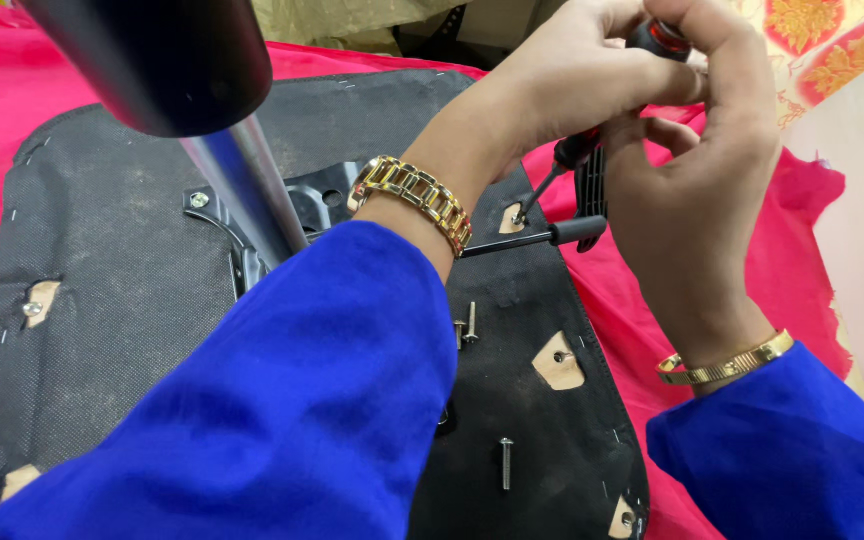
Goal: The person attaches a metal mechanism plate to the underside of an office chair seat, inserting screws by hand and tightening them with a screwdriver. They hold the seat steady on a red cloth while driving each screw, working around the plate.
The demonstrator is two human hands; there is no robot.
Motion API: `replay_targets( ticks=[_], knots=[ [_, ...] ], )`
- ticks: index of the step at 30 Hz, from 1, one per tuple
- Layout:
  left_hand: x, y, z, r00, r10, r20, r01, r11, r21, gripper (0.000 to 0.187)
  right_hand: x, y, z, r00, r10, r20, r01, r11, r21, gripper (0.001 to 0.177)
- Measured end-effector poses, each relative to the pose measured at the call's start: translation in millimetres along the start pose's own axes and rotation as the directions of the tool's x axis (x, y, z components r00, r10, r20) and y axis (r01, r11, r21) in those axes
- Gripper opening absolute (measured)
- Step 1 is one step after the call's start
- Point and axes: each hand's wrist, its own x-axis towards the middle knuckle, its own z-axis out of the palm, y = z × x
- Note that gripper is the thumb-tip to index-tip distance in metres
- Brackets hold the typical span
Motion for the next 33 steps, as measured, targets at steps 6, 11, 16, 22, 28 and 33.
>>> replay_targets(
  ticks=[6, 11, 16, 22, 28, 33],
  knots=[
    [-10, 20, 7, 0.993, 0.003, 0.122, -0.001, 1.0, -0.017, 0.032, 15, -5, -16, 0.999, -0.016, -0.029, 0.013, 0.994, -0.107, 0.038],
    [-22, 40, 9, 0.985, -0.169, -0.024, 0.17, 0.956, 0.238, 0.039, 19, -16, -33, 0.985, 0.175, 0.002, -0.174, 0.984, -0.021, 0.035],
    [-32, 52, 10, 0.989, -0.146, 0.007, 0.143, 0.975, 0.17, 0.041, 19, -35, -33, 0.99, 0.142, -0.017, -0.142, 0.99, 0.003, 0.033],
    [-41, 54, 6, 0.994, -0.095, -0.051, 0.101, 0.984, 0.148, 0.038, 32, -39, -23, 0.996, 0.084, -0.003, -0.084, 0.989, -0.122, 0.032],
    [-42, 58, 5, 0.983, -0.147, -0.108, 0.166, 0.965, 0.201, 0.033, 28, -40, -20, 0.996, 0.085, 0.029, -0.082, 0.993, -0.088, 0.041],
    [-40, 56, 3, 0.987, -0.132, 0.089, 0.125, 0.989, 0.082, 0.025, 17, -47, -13, 0.998, 0.053, -0.039, -0.054, 0.999, -0.008, 0.043]
  ],
)
